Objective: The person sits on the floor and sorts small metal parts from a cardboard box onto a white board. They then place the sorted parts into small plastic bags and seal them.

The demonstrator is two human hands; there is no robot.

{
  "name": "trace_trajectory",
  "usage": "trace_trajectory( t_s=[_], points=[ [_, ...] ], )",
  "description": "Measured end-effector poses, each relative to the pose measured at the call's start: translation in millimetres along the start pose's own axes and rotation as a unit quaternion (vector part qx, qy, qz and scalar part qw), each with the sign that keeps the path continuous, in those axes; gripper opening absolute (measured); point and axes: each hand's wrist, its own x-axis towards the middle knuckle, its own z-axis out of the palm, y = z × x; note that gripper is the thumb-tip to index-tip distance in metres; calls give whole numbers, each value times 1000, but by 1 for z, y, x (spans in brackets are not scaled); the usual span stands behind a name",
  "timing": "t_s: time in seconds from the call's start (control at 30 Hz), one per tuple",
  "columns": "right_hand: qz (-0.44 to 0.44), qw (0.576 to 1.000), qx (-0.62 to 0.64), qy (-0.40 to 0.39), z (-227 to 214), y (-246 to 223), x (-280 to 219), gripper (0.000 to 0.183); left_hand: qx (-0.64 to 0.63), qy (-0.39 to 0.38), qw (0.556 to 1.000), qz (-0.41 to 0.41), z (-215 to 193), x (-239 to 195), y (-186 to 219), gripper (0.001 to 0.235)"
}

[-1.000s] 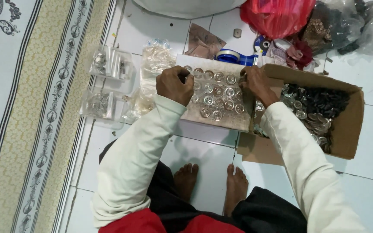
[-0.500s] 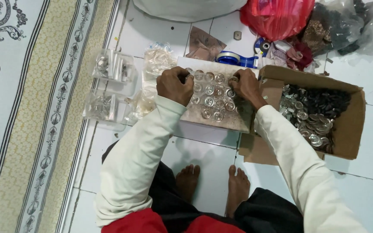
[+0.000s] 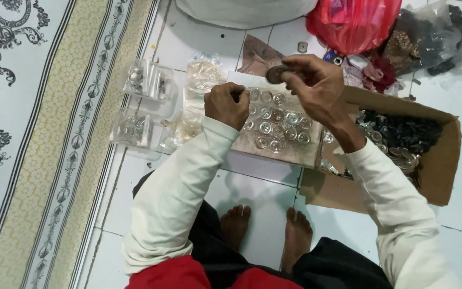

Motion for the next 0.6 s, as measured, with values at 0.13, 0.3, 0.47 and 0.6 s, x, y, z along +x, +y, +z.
trace_trajectory(
  t_s=[0.13,0.3,0.47,0.6],
  points=[
    [-110,989,-63,-73,22,2,-5,26,-19,7,1000,0,-8,-2,8,10],
    [-135,970,-191,-71,34,9,-13,20,-28,31,999,8,-11,-1,6,7],
    [-114,978,-172,-16,39,12,-9,16,-35,53,998,28,-9,-2,8,6],
    [-114,967,-219,66,24,17,5,9,-27,81,994,61,-18,-2,12,10]
  ],
)
